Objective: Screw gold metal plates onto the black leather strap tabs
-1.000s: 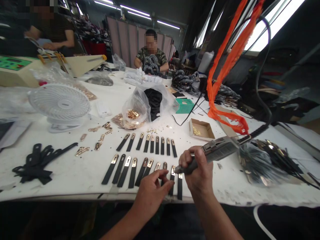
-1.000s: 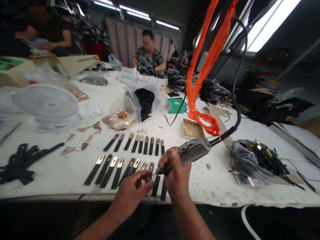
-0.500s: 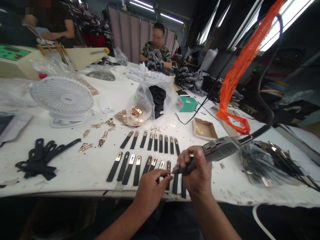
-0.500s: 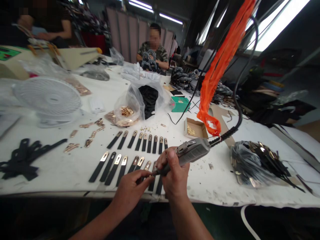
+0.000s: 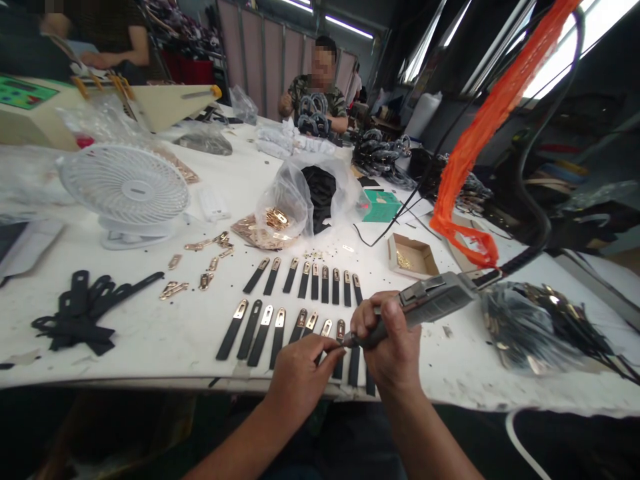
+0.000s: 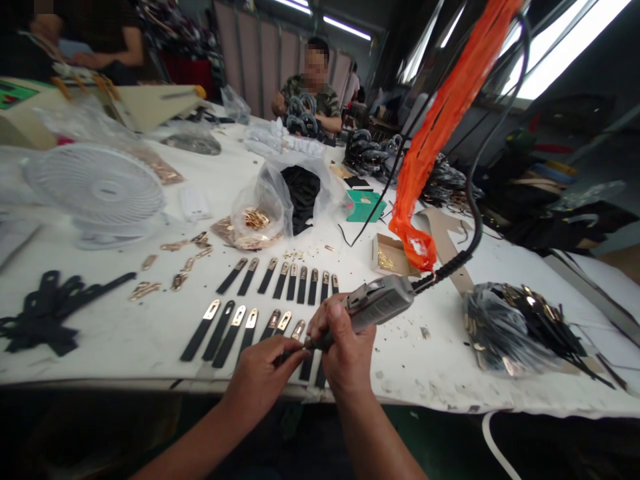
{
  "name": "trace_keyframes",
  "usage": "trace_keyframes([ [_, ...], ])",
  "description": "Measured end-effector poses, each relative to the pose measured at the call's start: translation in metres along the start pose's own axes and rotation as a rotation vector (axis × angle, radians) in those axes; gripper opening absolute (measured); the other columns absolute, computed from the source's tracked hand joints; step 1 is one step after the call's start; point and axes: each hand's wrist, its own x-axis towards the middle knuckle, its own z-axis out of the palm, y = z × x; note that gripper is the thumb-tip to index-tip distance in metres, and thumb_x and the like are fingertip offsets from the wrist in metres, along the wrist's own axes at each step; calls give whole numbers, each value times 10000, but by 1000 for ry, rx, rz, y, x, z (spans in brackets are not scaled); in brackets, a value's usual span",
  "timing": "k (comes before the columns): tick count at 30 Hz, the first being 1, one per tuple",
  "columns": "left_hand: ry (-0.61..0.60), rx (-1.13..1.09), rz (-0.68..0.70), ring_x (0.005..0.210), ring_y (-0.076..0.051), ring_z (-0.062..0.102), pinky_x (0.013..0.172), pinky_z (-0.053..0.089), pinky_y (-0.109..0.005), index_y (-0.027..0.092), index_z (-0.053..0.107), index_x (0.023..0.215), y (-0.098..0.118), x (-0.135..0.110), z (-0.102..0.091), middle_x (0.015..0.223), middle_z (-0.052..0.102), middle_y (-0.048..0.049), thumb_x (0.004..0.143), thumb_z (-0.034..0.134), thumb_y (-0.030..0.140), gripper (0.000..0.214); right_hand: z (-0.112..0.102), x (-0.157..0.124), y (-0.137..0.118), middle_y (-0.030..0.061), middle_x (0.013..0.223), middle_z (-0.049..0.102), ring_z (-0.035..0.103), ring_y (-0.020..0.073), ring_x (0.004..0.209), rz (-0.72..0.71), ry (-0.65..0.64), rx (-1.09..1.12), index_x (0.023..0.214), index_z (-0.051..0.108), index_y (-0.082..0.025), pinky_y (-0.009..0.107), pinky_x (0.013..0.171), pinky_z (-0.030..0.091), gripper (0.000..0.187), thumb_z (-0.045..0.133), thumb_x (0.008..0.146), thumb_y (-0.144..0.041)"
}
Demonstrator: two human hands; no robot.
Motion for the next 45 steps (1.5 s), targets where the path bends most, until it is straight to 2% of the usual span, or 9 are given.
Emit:
trace_keyframes([
  [5,14,17,42,769,-182,776,733,560,-259,239,801,893,-6,0,2,851,817,-2,952,749,261,81,0,0,4,-55,565,511,498,125,466,16,-8,-20,756,592,-224,260,473,423,369,797,894,-499],
  [7,7,52,46,795,-181,782,753,566,-262,241,796,944,-11,0,1,890,822,6,934,778,242,21,1,1,5,-53,567,515,497,123,468,22,-9,-9,756,600,-222,261,482,432,360,793,900,-490],
  [8,5,88,52,810,-185,783,770,571,-268,241,792,981,-14,0,-2,910,822,5,924,792,239,57,3,2,5,-52,564,515,494,121,465,25,-12,-5,752,603,-221,260,483,436,358,792,901,-486],
  [15,-15,595,112,966,-248,735,830,554,-342,237,777,1088,-31,20,-50,1039,799,-46,936,788,259,154,15,17,16,-57,573,519,504,123,474,9,5,-12,777,617,-218,259,479,432,346,809,890,-483],
  [18,-52,713,160,960,-254,701,795,526,-365,240,782,1094,-34,32,-62,1044,790,-47,982,730,261,125,22,24,28,-52,585,544,516,127,485,31,11,-22,809,626,-214,257,467,430,340,816,888,-484],
  [26,-238,749,223,943,-273,641,775,493,-407,239,772,1015,-34,39,-56,1040,778,-42,989,715,253,64,32,38,59,-42,567,585,519,129,444,113,40,-74,803,615,-205,248,390,436,386,844,858,-511],
  [32,-304,742,221,928,-266,623,770,494,-411,243,776,1021,-32,47,-61,1016,765,-63,1054,609,270,173,32,45,77,-30,548,600,528,126,418,121,41,-136,782,645,-186,244,384,441,388,841,866,-510],
  [37,-311,744,243,936,-264,619,760,501,-403,238,777,999,-34,50,-61,1001,750,-65,1061,595,273,196,32,50,85,-25,535,610,506,121,397,170,50,-181,807,664,-181,241,372,424,419,836,853,-560],
  [45,-248,742,303,917,-246,616,723,503,-370,225,772,941,-40,47,-61,992,739,-62,1034,639,240,163,30,53,93,-12,538,624,534,130,422,216,56,-175,815,677,-178,244,395,452,423,848,841,-565],
])
